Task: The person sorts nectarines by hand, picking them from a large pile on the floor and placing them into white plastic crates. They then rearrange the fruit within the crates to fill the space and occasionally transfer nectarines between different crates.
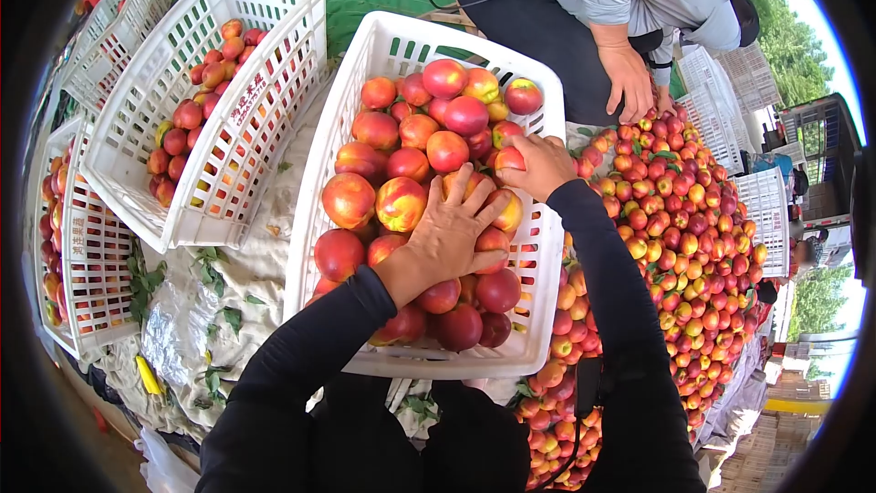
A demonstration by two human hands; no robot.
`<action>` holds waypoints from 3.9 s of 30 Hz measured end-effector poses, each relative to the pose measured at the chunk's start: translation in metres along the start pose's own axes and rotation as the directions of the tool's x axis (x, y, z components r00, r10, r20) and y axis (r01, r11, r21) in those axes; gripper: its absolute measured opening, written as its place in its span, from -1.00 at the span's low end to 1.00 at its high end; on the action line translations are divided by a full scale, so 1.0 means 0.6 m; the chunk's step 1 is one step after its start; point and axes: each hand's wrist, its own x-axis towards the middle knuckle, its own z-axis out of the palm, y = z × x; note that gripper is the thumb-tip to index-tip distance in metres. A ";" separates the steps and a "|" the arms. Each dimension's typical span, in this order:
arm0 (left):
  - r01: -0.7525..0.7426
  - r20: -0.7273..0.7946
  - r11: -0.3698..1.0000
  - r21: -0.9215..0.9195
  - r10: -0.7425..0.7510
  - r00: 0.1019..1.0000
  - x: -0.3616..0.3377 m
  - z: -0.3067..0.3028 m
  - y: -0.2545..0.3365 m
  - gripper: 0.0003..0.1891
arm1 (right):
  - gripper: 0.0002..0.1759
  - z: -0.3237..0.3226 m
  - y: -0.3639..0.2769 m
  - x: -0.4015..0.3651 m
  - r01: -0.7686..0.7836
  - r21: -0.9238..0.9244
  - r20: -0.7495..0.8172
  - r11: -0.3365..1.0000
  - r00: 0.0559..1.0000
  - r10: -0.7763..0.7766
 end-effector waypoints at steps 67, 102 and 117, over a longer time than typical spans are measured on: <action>0.031 0.095 0.998 -0.056 -0.025 0.995 -0.001 -0.003 -0.004 -0.20 | -0.26 0.029 -0.138 0.131 0.163 0.553 -0.452 0.817 0.883 0.130; 0.024 -0.056 0.987 -0.159 -0.033 0.998 -0.002 0.020 -0.007 -0.19 | -0.32 0.018 -0.138 0.279 -0.101 -0.195 -0.198 0.976 0.978 0.061; -0.038 -0.118 0.991 -0.126 0.023 0.993 -0.003 0.053 -0.010 -0.12 | -0.14 0.071 -0.233 0.263 -0.096 0.754 0.066 0.650 0.995 0.070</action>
